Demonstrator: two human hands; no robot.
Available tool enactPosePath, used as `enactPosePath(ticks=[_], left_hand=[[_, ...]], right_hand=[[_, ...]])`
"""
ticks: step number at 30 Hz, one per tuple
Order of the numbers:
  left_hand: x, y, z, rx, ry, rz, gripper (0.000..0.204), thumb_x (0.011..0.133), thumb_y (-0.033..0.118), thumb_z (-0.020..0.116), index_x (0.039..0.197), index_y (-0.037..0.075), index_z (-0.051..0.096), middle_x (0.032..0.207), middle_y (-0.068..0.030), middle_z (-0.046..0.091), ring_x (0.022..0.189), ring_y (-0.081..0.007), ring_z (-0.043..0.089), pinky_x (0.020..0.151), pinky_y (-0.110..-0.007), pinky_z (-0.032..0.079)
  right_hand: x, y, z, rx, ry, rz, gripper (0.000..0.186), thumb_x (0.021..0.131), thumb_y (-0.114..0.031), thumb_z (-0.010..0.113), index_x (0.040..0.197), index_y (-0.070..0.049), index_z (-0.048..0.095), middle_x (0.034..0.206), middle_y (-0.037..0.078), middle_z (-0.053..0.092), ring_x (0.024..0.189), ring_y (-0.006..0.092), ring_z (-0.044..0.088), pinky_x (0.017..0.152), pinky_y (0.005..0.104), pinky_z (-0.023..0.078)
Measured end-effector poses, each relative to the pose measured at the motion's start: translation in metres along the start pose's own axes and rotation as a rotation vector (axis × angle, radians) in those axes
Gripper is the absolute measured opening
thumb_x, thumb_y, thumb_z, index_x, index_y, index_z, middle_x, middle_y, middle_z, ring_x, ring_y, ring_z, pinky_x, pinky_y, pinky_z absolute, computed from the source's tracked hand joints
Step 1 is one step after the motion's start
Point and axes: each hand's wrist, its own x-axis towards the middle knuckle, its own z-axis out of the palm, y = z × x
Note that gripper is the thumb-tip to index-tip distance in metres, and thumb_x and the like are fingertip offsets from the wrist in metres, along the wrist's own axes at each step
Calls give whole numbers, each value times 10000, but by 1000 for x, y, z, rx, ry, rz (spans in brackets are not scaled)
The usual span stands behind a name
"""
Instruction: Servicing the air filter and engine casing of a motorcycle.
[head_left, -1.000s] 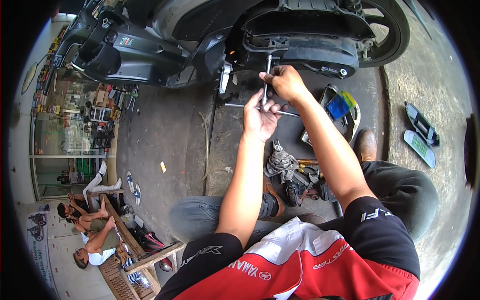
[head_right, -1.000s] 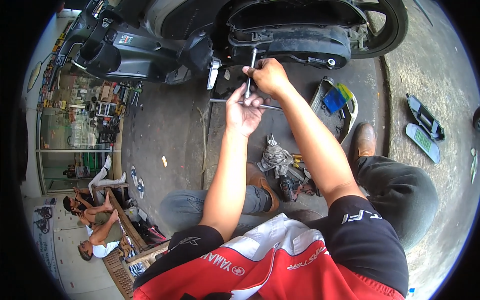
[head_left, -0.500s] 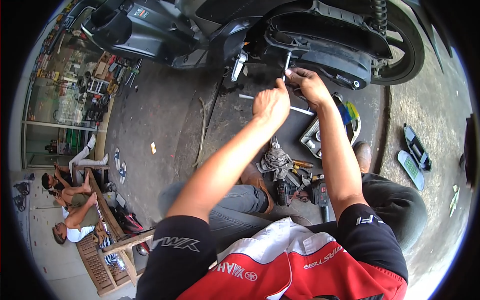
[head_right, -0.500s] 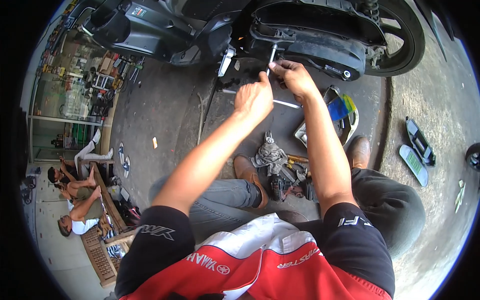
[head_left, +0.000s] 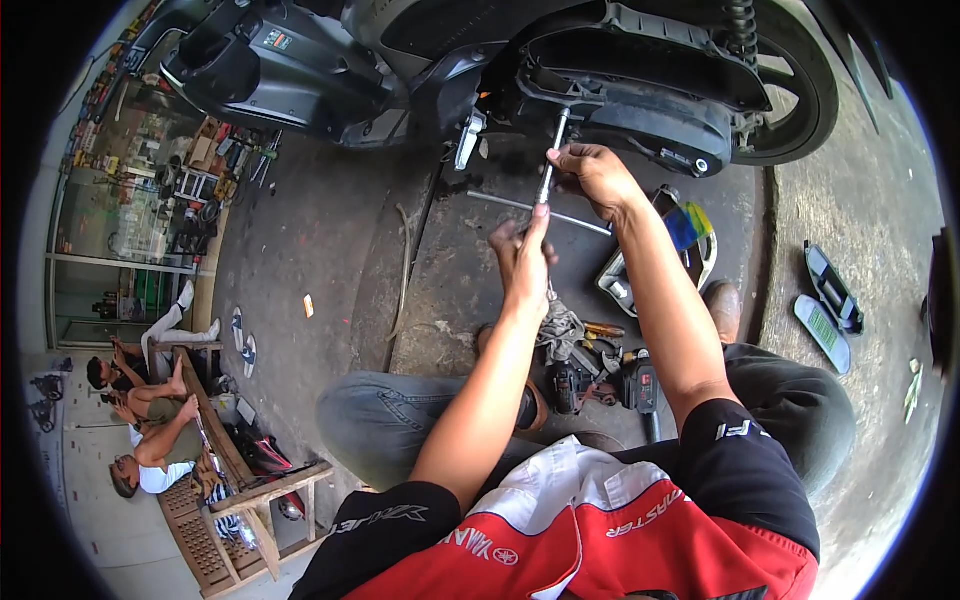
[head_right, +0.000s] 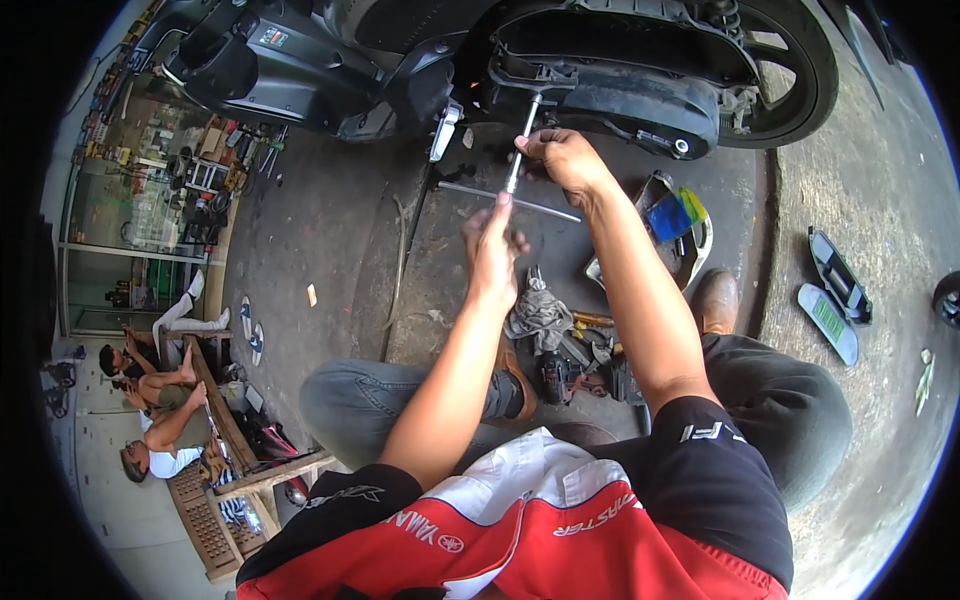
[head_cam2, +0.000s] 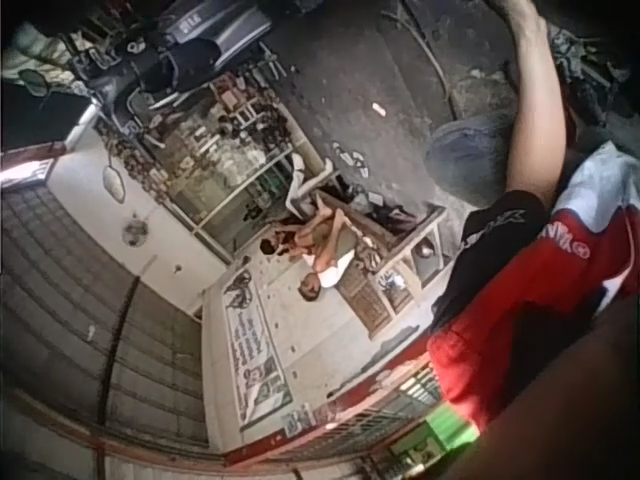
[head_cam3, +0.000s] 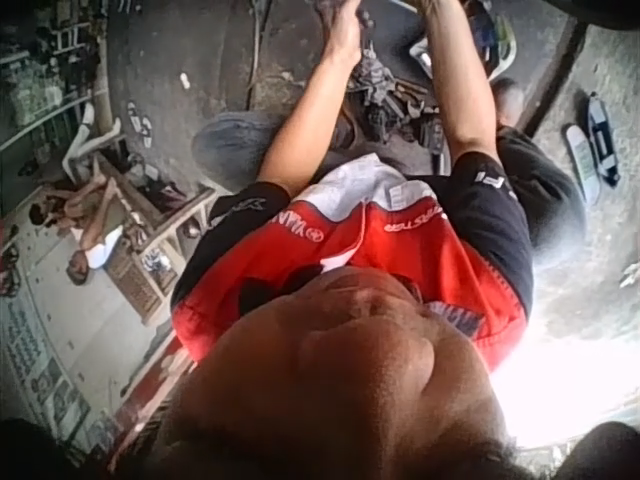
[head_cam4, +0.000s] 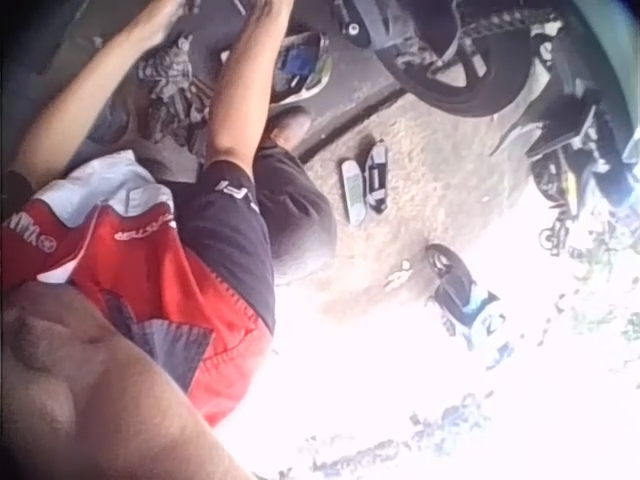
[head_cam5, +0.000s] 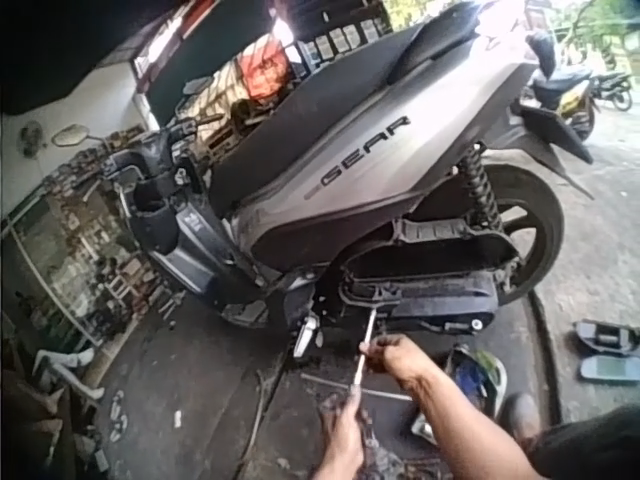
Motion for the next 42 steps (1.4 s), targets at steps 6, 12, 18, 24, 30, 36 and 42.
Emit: enactPosePath(ticks=[6,12,18,24,30,36,42], left_hand=[[-7,-10,-17,742,-69,836,512,870,158,770,1306,64,518,970,-65,508,886,-162,512,770,-317,420],[-1,-18,-14,-825,-246,-823,473,894,396,776,1058,43,507,879,-20,531,793,-129,534,731,-253,437],[39,-17,4,573,-230,855,284,780,-4,717,1009,68,565,1146,-142,536,1066,-309,533,943,-440,408],[1,-21,-11,109,-7,-139,609,799,517,824,1036,34,539,967,-69,539,844,-217,498,783,-366,427],[15,-31,9,-1033,-323,-621,331,930,377,715,980,76,588,850,-29,562,807,-165,544,783,-343,467],[30,-52,25,-390,-111,2,561,860,71,749,1230,0,333,1130,-122,469,1019,-189,491,862,-323,472],[32,-60,7,-263,-217,109,549,865,111,747,1224,-28,356,1123,-178,527,1036,-270,553,897,-392,469]], right_hand=[[0,-10,-4,106,-56,58,199,991,-149,635,1057,35,675,961,123,739,764,140,676,708,260,581],[4,-8,-4,84,-53,47,196,1001,-132,612,1085,38,662,995,132,745,794,157,699,721,254,594],[7,-5,-9,192,-54,65,203,1014,-122,585,1117,43,644,1009,139,736,877,199,717,768,294,607],[10,-8,-6,113,-54,63,188,1011,-110,585,1105,44,638,1023,152,735,915,219,725,795,313,604],[10,-3,-5,169,-52,32,200,1010,-106,583,1127,52,612,1034,162,729,935,242,722,832,327,607],[-16,-46,9,27,-43,84,251,1017,-173,593,1133,48,621,1036,157,727,907,230,715,809,356,602],[-54,-47,77,-1268,185,4,565,982,-391,576,1212,125,580,1030,365,666,1048,479,654,925,492,531]])
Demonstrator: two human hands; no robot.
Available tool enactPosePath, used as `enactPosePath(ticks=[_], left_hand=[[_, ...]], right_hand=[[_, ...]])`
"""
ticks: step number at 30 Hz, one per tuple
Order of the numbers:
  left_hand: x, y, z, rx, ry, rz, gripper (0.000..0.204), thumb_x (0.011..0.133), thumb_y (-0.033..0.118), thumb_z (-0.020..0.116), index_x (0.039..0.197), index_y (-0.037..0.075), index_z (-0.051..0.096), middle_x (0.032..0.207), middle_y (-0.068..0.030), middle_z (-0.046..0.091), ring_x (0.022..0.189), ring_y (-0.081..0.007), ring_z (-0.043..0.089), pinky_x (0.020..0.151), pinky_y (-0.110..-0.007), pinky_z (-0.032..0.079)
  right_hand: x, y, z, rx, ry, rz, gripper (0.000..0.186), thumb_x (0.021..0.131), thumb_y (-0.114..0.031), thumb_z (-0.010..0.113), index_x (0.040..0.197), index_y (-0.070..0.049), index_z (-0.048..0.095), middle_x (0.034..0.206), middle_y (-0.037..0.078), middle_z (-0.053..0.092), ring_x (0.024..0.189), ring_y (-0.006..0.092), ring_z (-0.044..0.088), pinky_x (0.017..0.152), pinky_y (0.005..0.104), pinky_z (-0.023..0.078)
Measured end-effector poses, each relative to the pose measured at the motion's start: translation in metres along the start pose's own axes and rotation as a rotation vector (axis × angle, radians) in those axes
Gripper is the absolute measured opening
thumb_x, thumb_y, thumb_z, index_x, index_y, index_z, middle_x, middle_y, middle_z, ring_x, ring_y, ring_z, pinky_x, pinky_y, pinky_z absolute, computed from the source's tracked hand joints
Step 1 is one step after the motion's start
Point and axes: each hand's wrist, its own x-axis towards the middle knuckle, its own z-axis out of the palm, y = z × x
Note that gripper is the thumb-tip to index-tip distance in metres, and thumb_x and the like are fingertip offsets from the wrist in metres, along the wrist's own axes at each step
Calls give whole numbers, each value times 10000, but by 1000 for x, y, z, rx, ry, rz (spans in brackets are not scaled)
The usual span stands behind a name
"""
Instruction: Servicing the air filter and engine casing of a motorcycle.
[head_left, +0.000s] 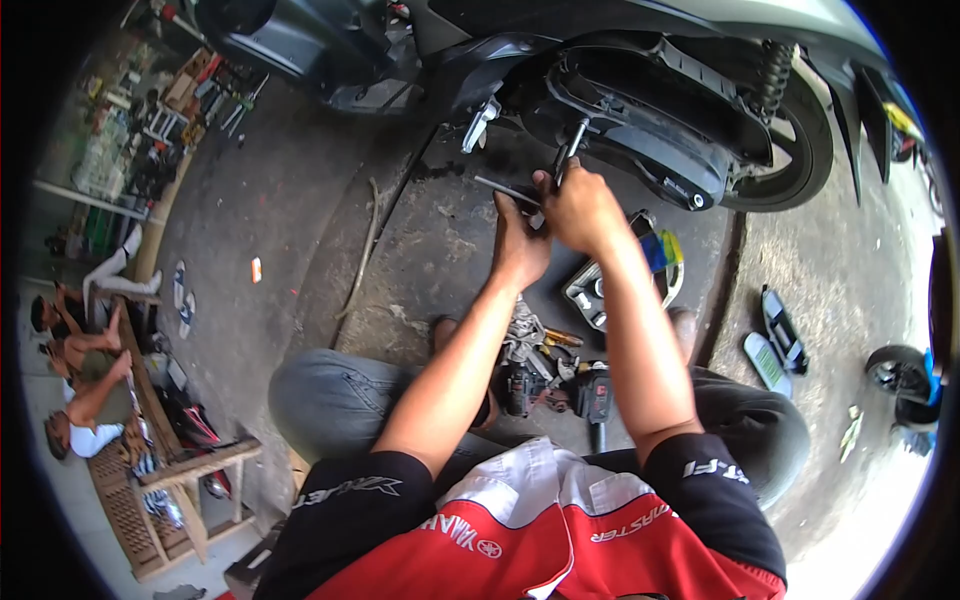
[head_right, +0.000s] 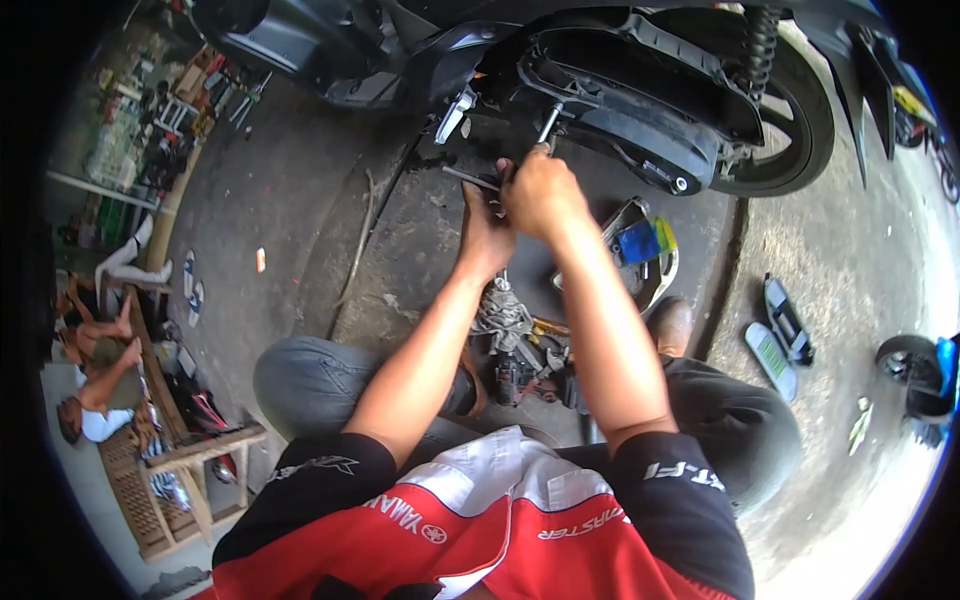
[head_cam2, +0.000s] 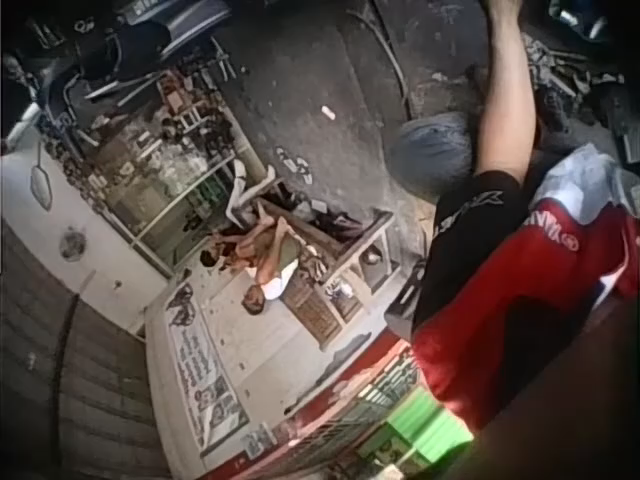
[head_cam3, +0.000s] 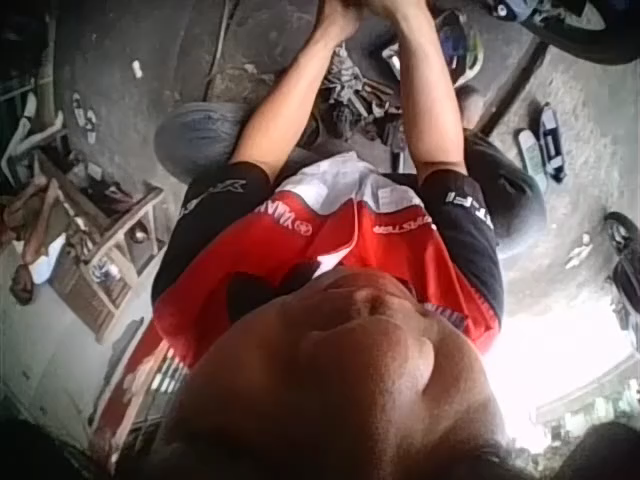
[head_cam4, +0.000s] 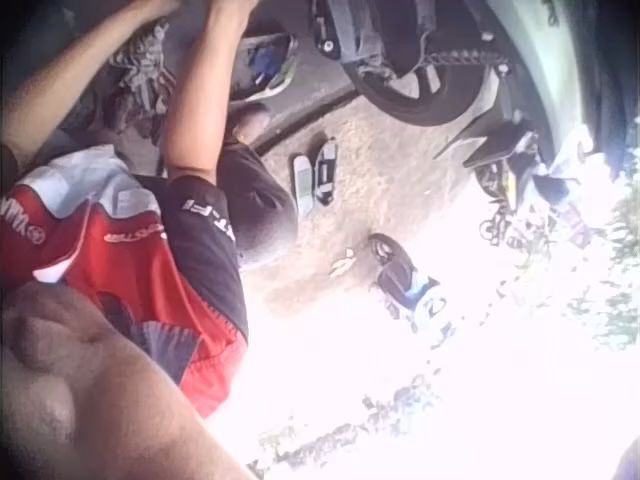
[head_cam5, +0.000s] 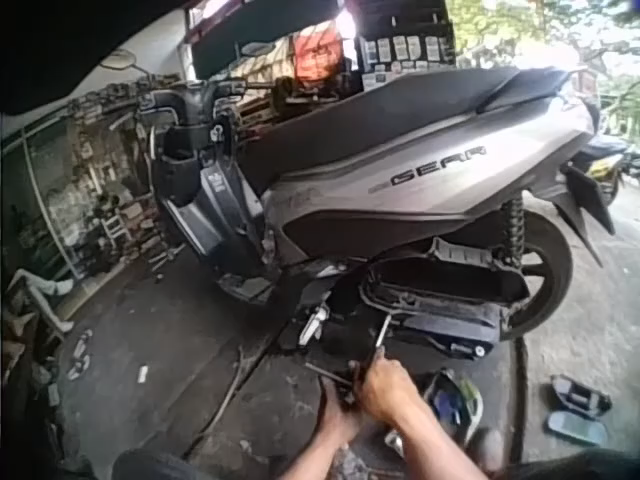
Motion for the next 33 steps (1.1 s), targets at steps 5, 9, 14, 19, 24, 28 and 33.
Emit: enactPosePath(ticks=[5,9,14,19,24,28,33], left_hand=[[-2,13,-9,146,-21,-84,527,829,38,718,1225,-24,376,1139,-213,526,1080,-334,575,933,-433,464],[-5,20,-7,279,41,59,524,799,35,731,1206,-10,404,1116,-227,508,1079,-398,556,922,-458,462],[-5,20,-10,372,120,157,479,787,91,756,1170,2,481,1071,-208,593,1026,-382,607,889,-435,483],[3,22,-67,52,-405,-222,509,723,61,727,1201,28,558,1071,-123,678,988,-205,643,881,-335,500],[13,34,-106,-65,-424,-300,544,742,20,712,1269,15,577,1109,-104,691,1016,-177,635,924,-304,481],[27,43,-112,-395,-237,-289,325,862,118,738,1151,24,624,1044,-52,693,991,-125,631,911,-286,482],[38,41,-119,-499,20,-304,184,939,221,715,1024,61,684,956,-4,694,915,-88,620,860,-254,471]], right_hand=[[4,12,32,308,194,-16,407,929,-249,639,1118,110,622,915,315,702,928,421,711,835,455,550],[14,35,50,543,251,-101,346,908,-212,706,1044,97,629,692,169,687,605,230,672,575,352,504],[15,34,53,682,203,-51,302,930,-167,678,1086,86,622,767,100,675,644,119,594,572,289,462],[-14,10,66,35,336,-67,383,927,-260,587,1087,86,557,918,333,680,916,493,672,805,516,528],[-12,-24,77,67,335,-273,325,946,-229,595,1032,82,558,854,339,669,878,514,659,747,534,528],[19,-40,70,-24,375,-174,329,951,-243,569,975,84,587,879,349,667,919,502,662,807,531,523],[41,-51,67,-98,415,-112,383,939,-278,561,942,100,619,908,357,669,959,497,661,862,532,510]])
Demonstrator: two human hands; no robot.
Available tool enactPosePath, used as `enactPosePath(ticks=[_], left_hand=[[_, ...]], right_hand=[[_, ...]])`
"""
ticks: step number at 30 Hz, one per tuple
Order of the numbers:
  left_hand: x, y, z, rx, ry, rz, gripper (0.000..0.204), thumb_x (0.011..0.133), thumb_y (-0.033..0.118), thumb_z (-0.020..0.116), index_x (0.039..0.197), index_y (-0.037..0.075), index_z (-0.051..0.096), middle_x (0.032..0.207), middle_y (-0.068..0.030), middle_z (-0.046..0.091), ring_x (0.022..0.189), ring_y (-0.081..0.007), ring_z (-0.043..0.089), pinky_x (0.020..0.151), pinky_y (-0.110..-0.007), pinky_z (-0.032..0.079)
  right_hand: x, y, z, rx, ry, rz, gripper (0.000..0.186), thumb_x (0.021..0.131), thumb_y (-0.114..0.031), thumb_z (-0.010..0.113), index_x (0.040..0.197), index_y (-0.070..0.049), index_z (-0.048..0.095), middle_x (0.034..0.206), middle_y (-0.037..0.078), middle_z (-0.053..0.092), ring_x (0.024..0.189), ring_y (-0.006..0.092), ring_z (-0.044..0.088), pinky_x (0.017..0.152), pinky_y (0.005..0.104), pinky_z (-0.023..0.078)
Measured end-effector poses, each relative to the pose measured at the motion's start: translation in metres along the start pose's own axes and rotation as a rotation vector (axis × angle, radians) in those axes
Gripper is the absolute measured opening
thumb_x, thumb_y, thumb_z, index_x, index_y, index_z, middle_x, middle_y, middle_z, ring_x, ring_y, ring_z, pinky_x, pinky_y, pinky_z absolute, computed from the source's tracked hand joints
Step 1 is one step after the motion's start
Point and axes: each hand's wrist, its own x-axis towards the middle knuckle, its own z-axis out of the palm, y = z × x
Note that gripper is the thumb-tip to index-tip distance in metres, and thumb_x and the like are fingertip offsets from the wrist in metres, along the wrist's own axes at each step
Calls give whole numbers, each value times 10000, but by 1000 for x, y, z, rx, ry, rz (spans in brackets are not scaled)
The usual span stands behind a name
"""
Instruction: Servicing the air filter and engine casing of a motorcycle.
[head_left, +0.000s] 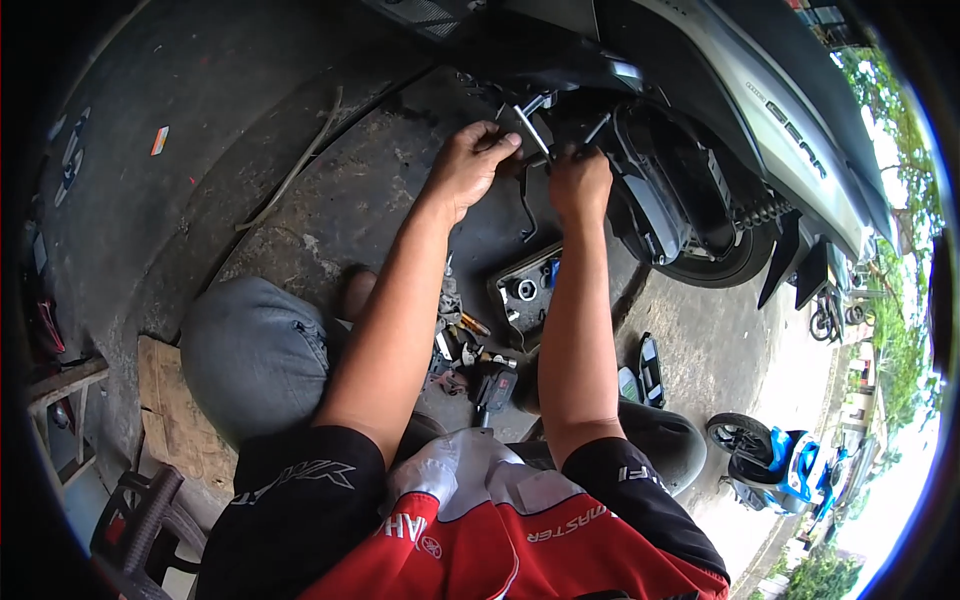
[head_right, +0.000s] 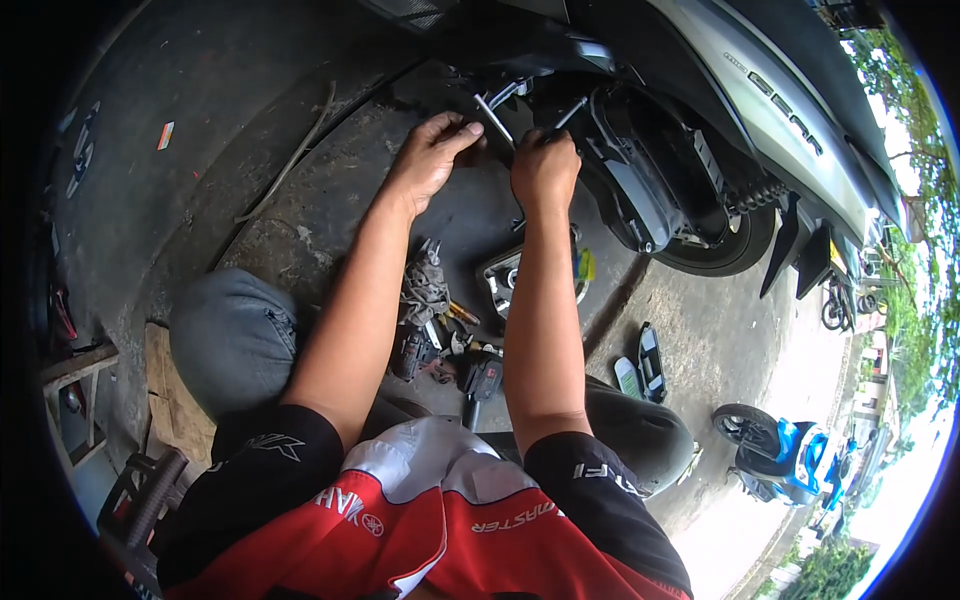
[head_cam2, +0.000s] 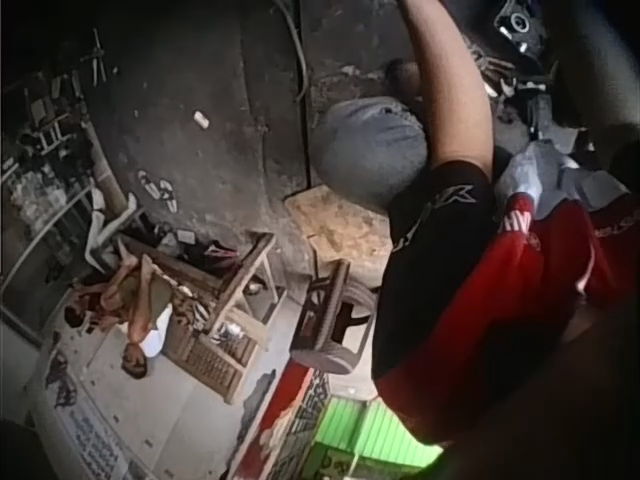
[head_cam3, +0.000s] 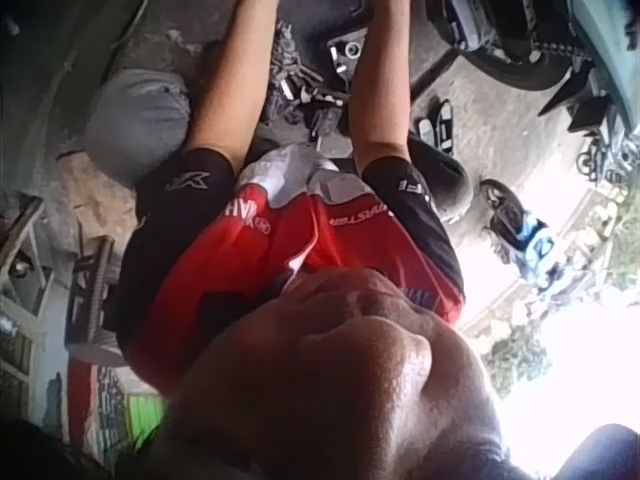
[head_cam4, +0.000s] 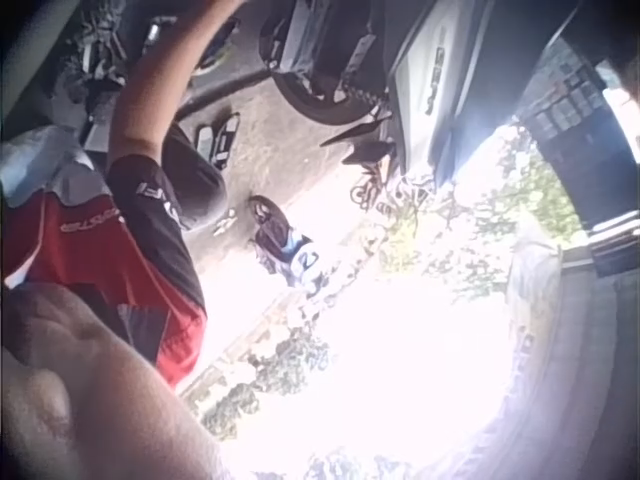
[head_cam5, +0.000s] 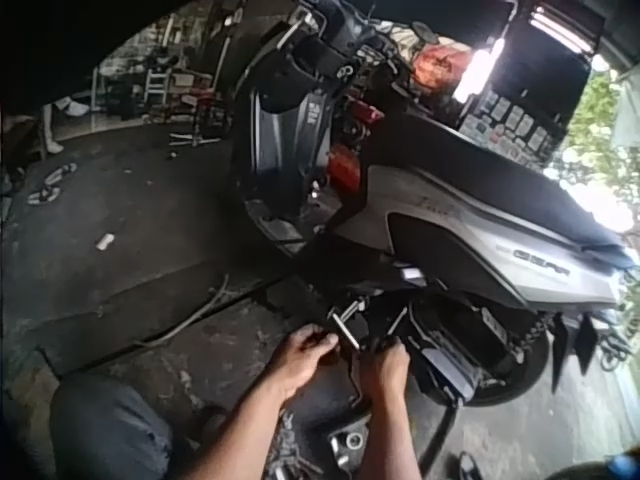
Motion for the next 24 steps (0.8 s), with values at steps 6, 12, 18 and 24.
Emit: enactPosePath(ticks=[6,12,18,24], left_hand=[[0,-9,16,-127,67,80,240,956,200,711,1144,52,718,1061,-6,721,1016,-76,620,943,-248,449],[0,3,35,294,109,296,173,966,140,680,975,-30,707,789,-21,701,698,-70,594,639,-265,482],[-7,-18,34,183,44,400,183,964,178,690,996,-2,692,837,-35,710,717,-94,622,674,-241,498],[-3,-63,-12,-206,520,114,481,1006,494,576,953,25,670,814,-16,644,720,-102,574,690,-262,464]], right_hand=[[7,-4,16,-76,32,60,355,945,-246,566,944,100,648,876,311,697,851,472,689,764,493,534],[0,16,27,819,39,245,263,995,-207,603,818,-12,588,658,4,536,572,89,480,496,292,374],[-8,14,28,701,7,88,261,982,-214,592,929,40,623,734,146,673,631,260,643,603,372,506],[-47,27,64,125,-107,21,313,954,-262,579,959,49,621,834,289,688,876,484,675,767,521,526]])
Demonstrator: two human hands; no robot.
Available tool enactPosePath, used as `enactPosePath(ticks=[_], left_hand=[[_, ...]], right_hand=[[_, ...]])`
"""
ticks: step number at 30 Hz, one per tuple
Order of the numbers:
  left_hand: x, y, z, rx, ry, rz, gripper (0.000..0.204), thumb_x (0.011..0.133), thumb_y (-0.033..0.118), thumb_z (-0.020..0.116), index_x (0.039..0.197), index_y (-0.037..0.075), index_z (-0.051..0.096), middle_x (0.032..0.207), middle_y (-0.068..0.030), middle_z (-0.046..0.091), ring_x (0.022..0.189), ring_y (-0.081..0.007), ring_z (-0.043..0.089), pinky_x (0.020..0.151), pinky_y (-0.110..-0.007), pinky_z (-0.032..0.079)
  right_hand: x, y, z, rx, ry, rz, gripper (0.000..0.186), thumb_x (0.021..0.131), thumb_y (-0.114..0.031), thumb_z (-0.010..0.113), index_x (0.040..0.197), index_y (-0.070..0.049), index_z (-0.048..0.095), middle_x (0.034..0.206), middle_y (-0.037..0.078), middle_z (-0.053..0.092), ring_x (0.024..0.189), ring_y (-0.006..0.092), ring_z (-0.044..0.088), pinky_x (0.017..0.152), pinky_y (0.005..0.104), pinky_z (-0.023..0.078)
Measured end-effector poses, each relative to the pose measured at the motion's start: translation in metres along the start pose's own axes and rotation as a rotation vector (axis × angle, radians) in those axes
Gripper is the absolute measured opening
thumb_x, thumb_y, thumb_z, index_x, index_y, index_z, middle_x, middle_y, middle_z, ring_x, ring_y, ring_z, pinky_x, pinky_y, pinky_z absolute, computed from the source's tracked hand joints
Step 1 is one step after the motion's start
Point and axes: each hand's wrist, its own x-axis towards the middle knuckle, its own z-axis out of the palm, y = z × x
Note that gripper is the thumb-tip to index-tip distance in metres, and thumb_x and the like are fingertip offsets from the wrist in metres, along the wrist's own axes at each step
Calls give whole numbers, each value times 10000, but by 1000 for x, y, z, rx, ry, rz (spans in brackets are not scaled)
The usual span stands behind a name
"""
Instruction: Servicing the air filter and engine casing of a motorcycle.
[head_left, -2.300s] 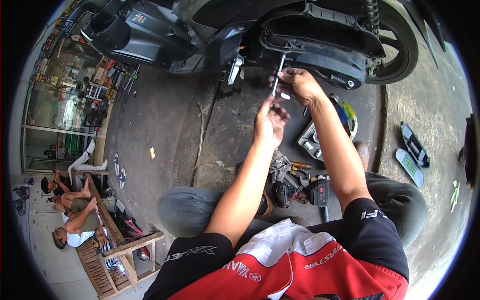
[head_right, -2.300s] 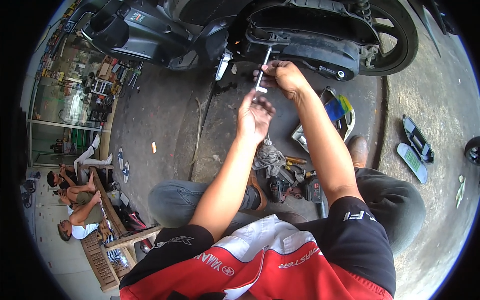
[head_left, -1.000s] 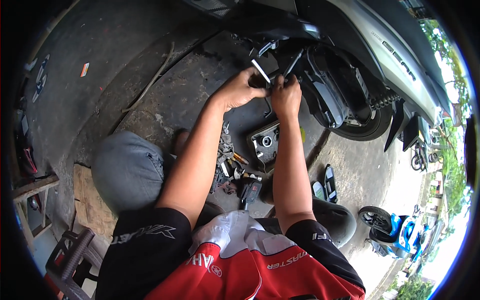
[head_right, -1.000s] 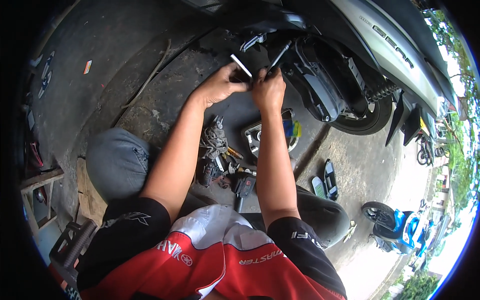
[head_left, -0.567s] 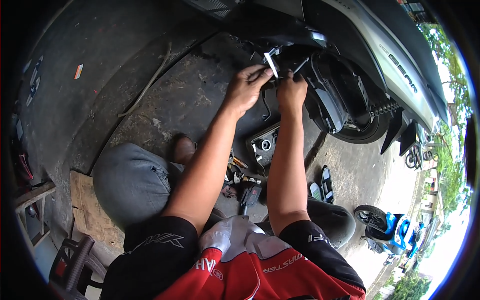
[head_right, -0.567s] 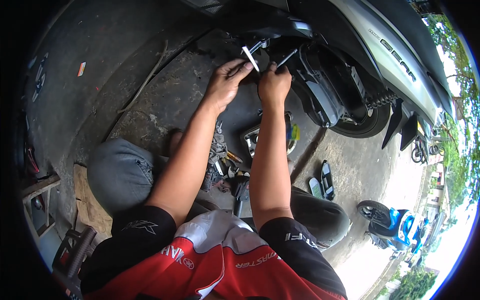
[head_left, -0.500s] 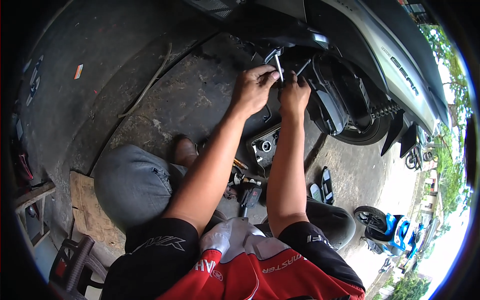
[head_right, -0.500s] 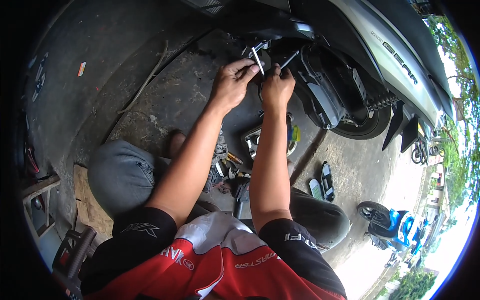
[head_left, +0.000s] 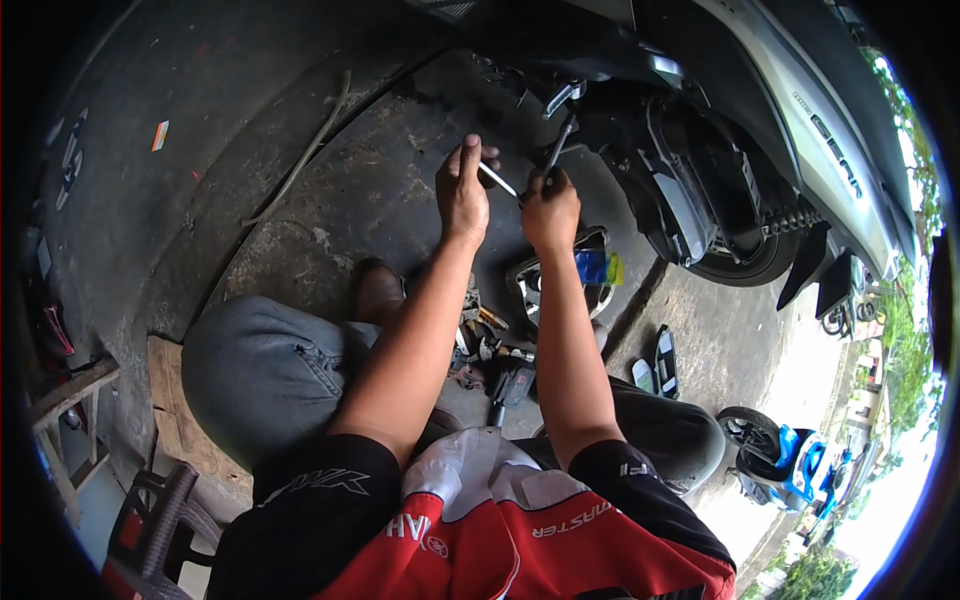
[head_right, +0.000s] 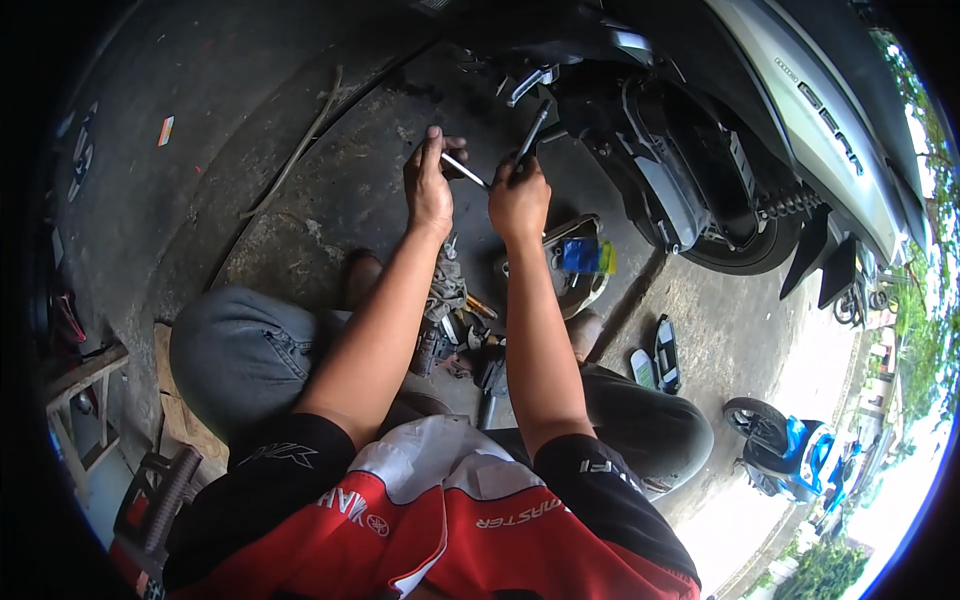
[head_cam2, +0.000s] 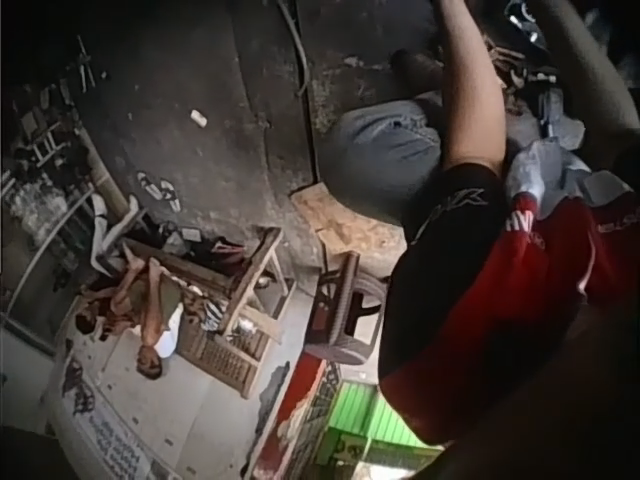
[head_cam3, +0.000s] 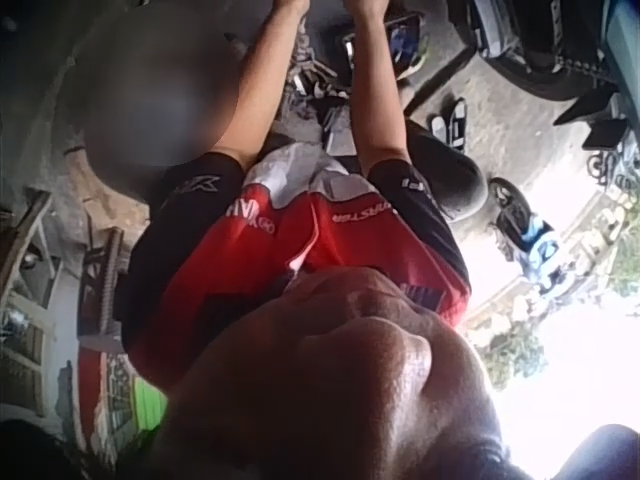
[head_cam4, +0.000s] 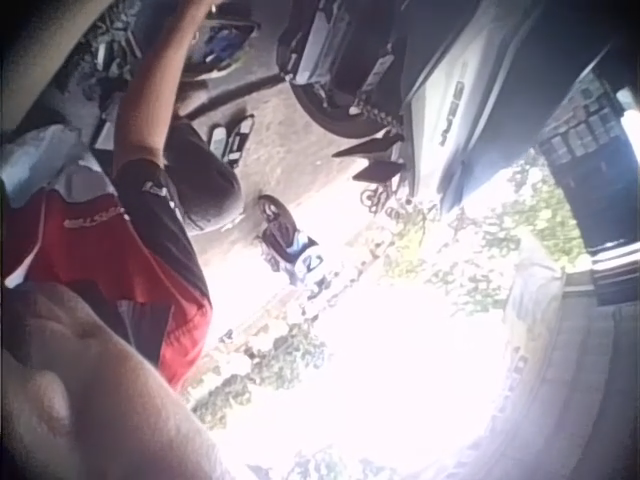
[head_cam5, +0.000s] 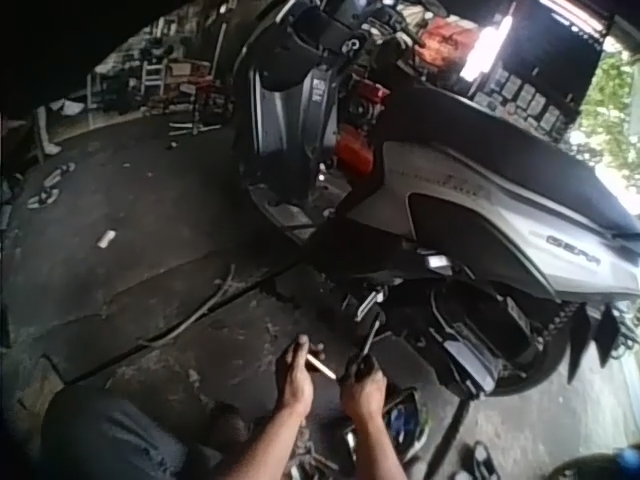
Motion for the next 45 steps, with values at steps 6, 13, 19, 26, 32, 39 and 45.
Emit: enactPosePath(ticks=[6,13,19,26,32,39,45], left_hand=[[12,-21,-9,103,-39,-39,426,985,477,618,941,56,659,792,-3,615,689,-74,559,644,-245,458],[14,-25,-3,158,-16,-58,361,980,394,657,961,33,666,846,-12,631,773,-98,568,701,-259,462],[20,-22,-2,174,-161,22,228,919,202,755,1000,1,681,932,-5,663,872,-73,577,789,-228,441],[23,-11,-1,341,-317,115,205,925,175,755,913,-8,664,810,19,661,750,-46,576,687,-209,450],[29,-34,-10,389,-170,82,269,956,259,718,949,-7,680,921,-32,689,835,-82,564,754,-266,450],[32,-99,-67,337,11,-541,431,1052,272,529,1305,-76,556,1235,-170,656,1129,-267,641,1015,-378,495],[47,-133,-92,497,-53,-431,389,1012,136,463,1382,21,431,1408,-219,533,1290,-358,534,1122,-470,431]], right_hand=[[38,21,28,-1,-6,63,284,946,-239,561,998,34,618,928,320,675,949,505,643,830,547,512],[47,1,44,-127,31,166,329,953,-266,553,1009,51,622,967,335,675,983,507,640,866,538,510],[48,-4,68,608,150,270,261,1005,-210,579,936,39,616,702,143,650,619,232,620,567,357,461],[44,8,80,1034,172,255,251,1010,-199,609,871,11,608,668,-13,520,599,71,422,516,270,343],[34,24,84,396,205,175,314,979,-284,594,992,30,596,856,321,664,837,487,668,714,504,511],[-16,95,99,237,-392,305,496,901,-351,653,1257,-7,631,1047,285,697,1020,449,665,936,472,525],[-58,215,11,153,-200,74,371,860,-235,643,1193,-82,699,1073,219,704,1000,382,682,910,442,540]])
